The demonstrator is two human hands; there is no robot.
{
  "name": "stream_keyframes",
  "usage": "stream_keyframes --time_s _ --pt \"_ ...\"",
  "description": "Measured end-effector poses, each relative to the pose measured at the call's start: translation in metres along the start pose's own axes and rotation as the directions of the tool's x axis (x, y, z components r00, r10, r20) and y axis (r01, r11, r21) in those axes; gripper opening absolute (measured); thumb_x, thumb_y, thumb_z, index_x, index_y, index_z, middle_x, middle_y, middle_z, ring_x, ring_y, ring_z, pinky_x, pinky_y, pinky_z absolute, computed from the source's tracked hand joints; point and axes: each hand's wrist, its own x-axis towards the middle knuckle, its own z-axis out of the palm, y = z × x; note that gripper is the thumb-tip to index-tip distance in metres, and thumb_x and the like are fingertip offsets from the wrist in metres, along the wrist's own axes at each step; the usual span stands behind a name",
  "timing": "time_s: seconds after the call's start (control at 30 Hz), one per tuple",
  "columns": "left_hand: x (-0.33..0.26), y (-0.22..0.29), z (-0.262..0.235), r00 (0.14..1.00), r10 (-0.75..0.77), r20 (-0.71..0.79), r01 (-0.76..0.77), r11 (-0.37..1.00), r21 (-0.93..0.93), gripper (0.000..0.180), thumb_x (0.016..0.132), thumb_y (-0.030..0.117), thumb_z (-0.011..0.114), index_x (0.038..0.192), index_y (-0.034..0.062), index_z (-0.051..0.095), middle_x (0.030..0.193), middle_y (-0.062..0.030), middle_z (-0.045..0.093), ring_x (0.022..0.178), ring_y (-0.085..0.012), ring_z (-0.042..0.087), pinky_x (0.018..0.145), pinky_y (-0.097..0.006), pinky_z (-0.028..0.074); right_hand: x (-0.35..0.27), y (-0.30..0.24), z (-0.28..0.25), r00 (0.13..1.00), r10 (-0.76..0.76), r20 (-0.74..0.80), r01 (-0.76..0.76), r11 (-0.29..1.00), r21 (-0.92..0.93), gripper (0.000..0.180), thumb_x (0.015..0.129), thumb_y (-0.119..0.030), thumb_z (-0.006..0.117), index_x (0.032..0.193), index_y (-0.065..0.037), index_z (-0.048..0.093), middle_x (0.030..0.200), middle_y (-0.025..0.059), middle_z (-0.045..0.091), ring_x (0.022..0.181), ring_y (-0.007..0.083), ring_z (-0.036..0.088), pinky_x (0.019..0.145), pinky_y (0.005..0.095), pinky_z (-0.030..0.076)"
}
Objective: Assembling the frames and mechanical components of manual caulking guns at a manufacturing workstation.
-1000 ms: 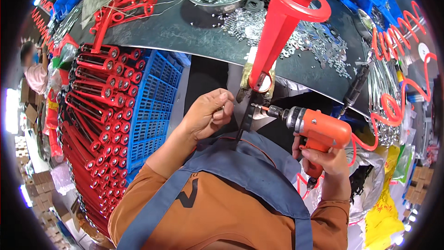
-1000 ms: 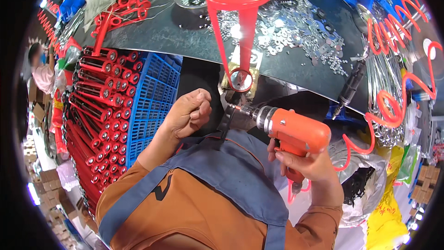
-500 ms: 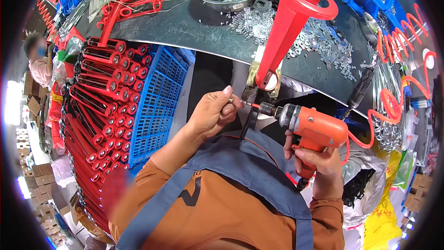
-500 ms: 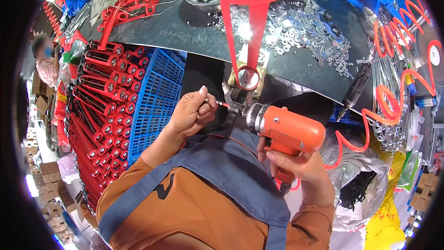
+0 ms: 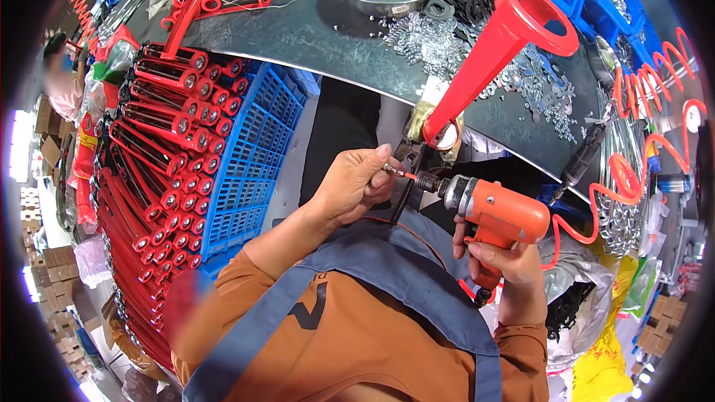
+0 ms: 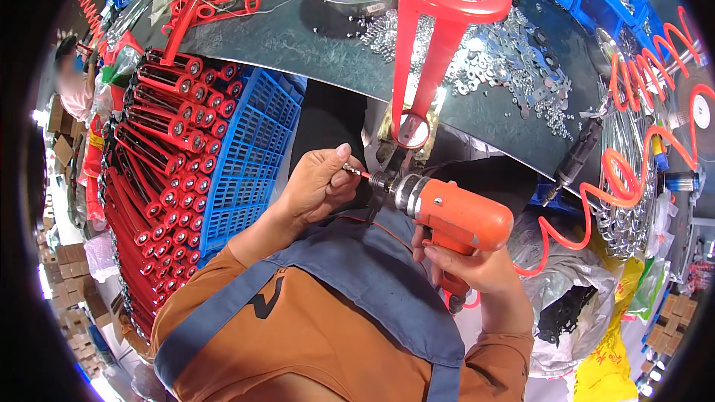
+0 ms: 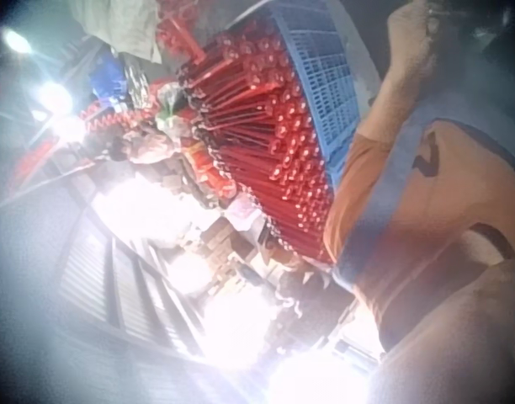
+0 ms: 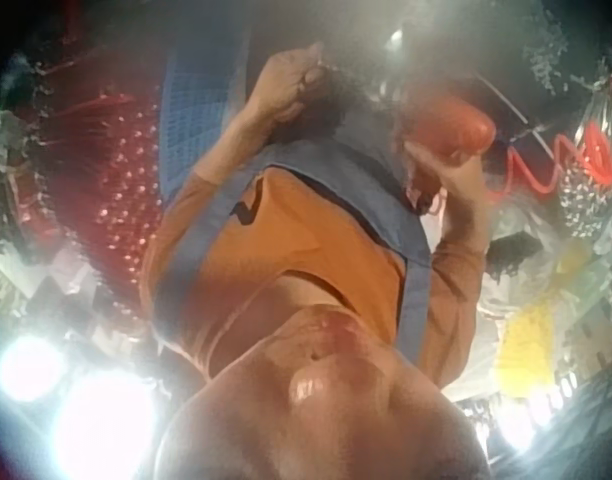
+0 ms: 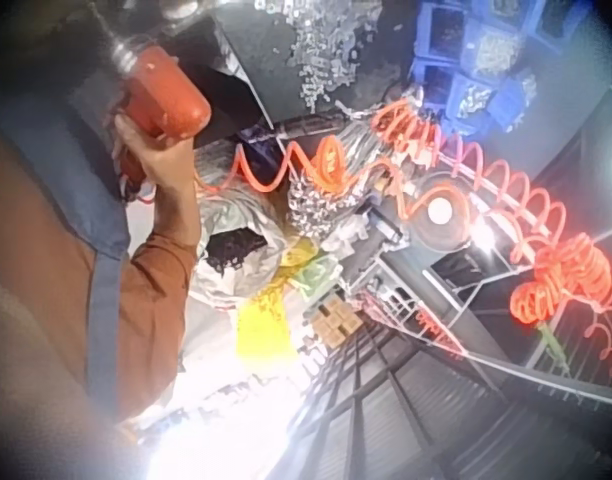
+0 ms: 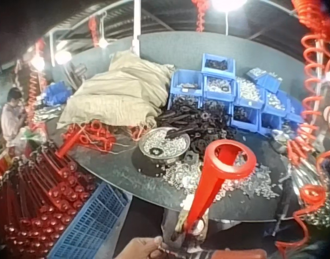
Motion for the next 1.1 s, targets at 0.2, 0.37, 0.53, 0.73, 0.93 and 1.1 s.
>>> stream_keyframes --time_s 0.2,0.37,0.53,0.73,0.93,1.1 --pt "0.001 -0.007 0.003 0.970 0.205 -0.128 -0.125 0.880 0.459 0.043 0.099 0.031 0.051 0.079 -0.0048 0.063 0.052 0.0013 0.042 0.045 -0.0053 0.033 0.042 -0.022 0.024 0.002 -0.005 0.001 0.999 0.026 0.046 -0.026 1.000 -0.012 0.039 0.077 -0.001 0.067 0.113 0.004 0.055 0.083 0.0142 0.062 0.070 0.0184 0.062 0.045 0.0231 0.048" --pt "0.001 0.005 0.010 0.980 0.190 -0.060 -0.145 0.888 0.435 0.043 0.100 0.031 0.047 0.099 -0.0080 0.066 0.056 0.0053 0.038 0.052 -0.0037 0.037 0.048 -0.020 0.026 -0.001 -0.012 -0.002 1.000 -0.006 0.002 0.006 0.999 -0.034 0.037 0.079 0.001 0.068 0.114 0.003 0.055 0.084 0.0120 0.063 0.070 0.0163 0.063 0.049 0.0230 0.050" --pt "0.020 0.001 -0.006 0.916 0.397 0.057 -0.346 0.712 0.610 0.034 0.092 0.024 0.061 0.114 -0.0021 0.061 0.062 0.0076 0.036 0.057 -0.0044 0.037 0.053 -0.020 0.030 -0.007 -0.037 -0.015 0.988 -0.043 -0.150 0.018 0.986 -0.166 0.043 0.076 0.001 0.068 0.116 0.004 0.053 0.086 0.0134 0.063 0.070 0.0173 0.063 0.045 0.0231 0.049" --pt "0.043 -0.002 0.008 0.781 0.557 0.282 -0.427 0.148 0.892 0.067 0.065 0.021 0.084 0.123 0.0048 0.055 0.066 -0.0063 0.051 0.060 -0.0205 0.052 0.060 -0.030 0.045 0.022 -0.058 -0.020 0.976 0.121 -0.182 -0.170 0.943 -0.287 0.046 0.073 0.000 0.068 0.116 0.005 0.052 0.089 0.0136 0.063 0.070 0.0199 0.064 0.042 0.0256 0.050" --pt "0.068 -0.003 0.022 0.727 0.569 0.384 -0.443 -0.038 0.896 0.063 0.062 0.027 0.085 0.116 0.0091 0.058 0.086 -0.0096 0.066 0.080 -0.0284 0.065 0.066 -0.036 0.051 0.053 -0.104 -0.004 0.961 0.250 -0.121 -0.275 0.795 -0.541 0.044 0.076 0.001 0.064 0.119 0.000 0.052 0.086 0.0101 0.062 0.070 0.0163 0.063 0.042 0.0250 0.049" --pt "0.076 -0.012 0.025 0.692 0.615 0.379 -0.437 -0.061 0.897 0.056 0.061 0.028 0.084 0.108 0.0096 0.059 0.083 -0.0082 0.065 0.074 -0.0269 0.065 0.063 -0.035 0.051 0.102 -0.149 0.018 0.858 0.505 -0.089 -0.346 0.442 -0.828 0.038 0.075 0.000 0.062 0.111 0.001 0.052 0.082 0.0099 0.061 0.061 0.0141 0.061 0.041 0.0249 0.048"
